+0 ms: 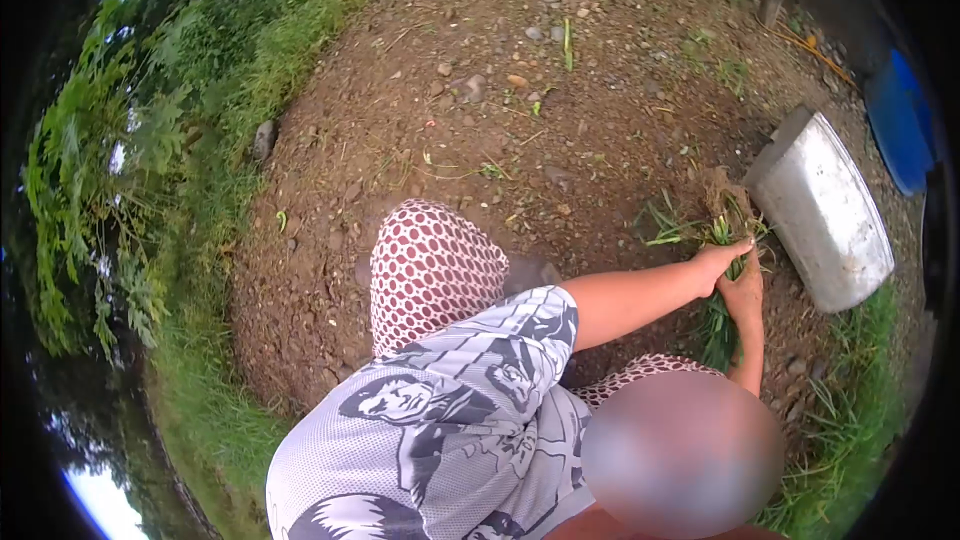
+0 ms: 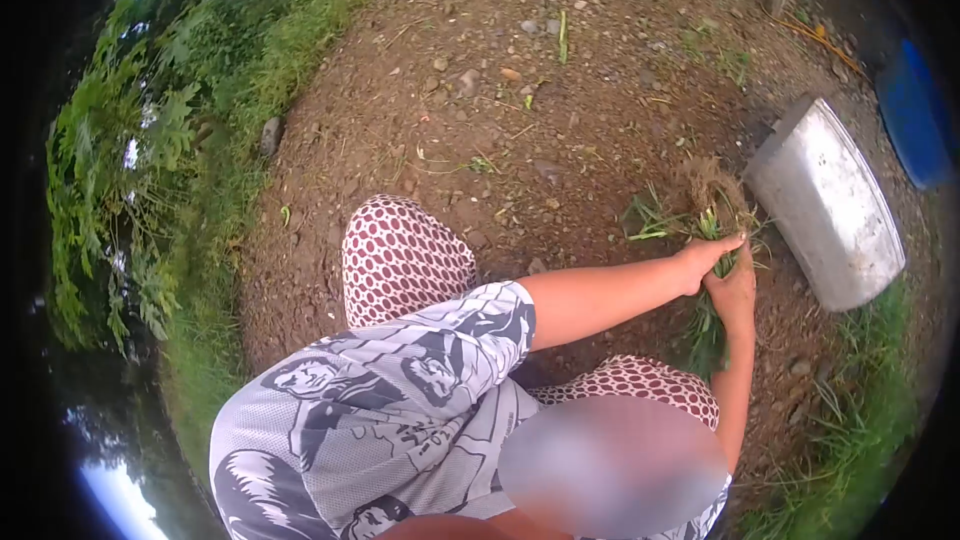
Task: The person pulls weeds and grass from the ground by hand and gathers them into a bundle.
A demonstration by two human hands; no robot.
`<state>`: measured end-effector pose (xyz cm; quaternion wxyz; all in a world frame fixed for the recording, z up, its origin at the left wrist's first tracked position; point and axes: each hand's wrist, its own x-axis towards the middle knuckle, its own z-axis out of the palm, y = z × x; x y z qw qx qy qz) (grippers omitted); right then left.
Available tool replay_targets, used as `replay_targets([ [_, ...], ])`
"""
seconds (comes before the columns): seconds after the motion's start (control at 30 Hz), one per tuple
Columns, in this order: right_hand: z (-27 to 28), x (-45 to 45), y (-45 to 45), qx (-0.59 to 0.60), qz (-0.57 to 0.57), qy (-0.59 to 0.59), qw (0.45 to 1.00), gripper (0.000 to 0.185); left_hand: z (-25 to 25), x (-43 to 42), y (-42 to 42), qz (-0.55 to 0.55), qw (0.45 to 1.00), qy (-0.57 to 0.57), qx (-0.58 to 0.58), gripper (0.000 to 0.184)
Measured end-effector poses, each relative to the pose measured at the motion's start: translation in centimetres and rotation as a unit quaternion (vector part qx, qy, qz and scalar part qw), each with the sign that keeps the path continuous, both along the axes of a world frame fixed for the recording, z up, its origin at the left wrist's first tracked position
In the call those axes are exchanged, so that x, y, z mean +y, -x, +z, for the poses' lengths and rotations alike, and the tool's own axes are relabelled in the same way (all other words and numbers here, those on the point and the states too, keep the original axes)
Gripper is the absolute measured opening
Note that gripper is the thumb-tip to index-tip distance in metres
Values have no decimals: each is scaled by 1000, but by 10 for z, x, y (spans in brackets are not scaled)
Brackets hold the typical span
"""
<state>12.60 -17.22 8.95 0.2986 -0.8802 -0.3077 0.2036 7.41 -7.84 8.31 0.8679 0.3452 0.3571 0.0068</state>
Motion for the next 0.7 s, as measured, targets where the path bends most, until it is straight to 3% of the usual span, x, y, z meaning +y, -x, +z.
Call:
replay_targets([
  [0.07, 32, 25, -10, -13, 160, -48, 986, 73, -2, 45, -12, 72, 994, 84, 14, 53],
  [0.13, 84, 49, -5, -52, 248, -12, 967, 67, 4, 88, -21, 110, 986, 124, 25, 39],
  [0.17, 110, 58, 1, -73, 288, 9, 955, 64, 11, 106, -24, 127, 989, 66, 38, 39],
  [0.27, 166, 81, 15, 19, 282, -47, 958, 57, 71, 161, -13, 156, 969, -143, 130, 40],
  [0.3, 184, 89, 21, 52, 258, -50, 964, 52, 75, 187, -13, 130, 961, -195, 145, 42],
  [0.33, 192, 94, 25, 13, 268, -57, 962, 51, 78, 211, -12, 103, 950, -246, 161, 44],
  [0.4, 203, 102, 31, -65, 287, -75, 953, 48, 132, 243, 38, -24, 899, -402, 173, 41],
  [0.43, 206, 108, 33, -158, 314, -50, 935, 47, 140, 263, 54, -115, 848, -479, 195, 38],
  [0.5, 207, 122, 44, -164, 338, -53, 925, 47, 155, 296, 81, -293, 703, -606, 231, 35],
  [0.6, 208, 139, 70, -157, 353, -20, 922, 46, 133, 318, 130, -374, 568, -708, 189, 36],
  [0.7, 197, 147, 98, -121, 366, 17, 923, 46, 125, 312, 209, -461, 570, -643, 220, 34],
])
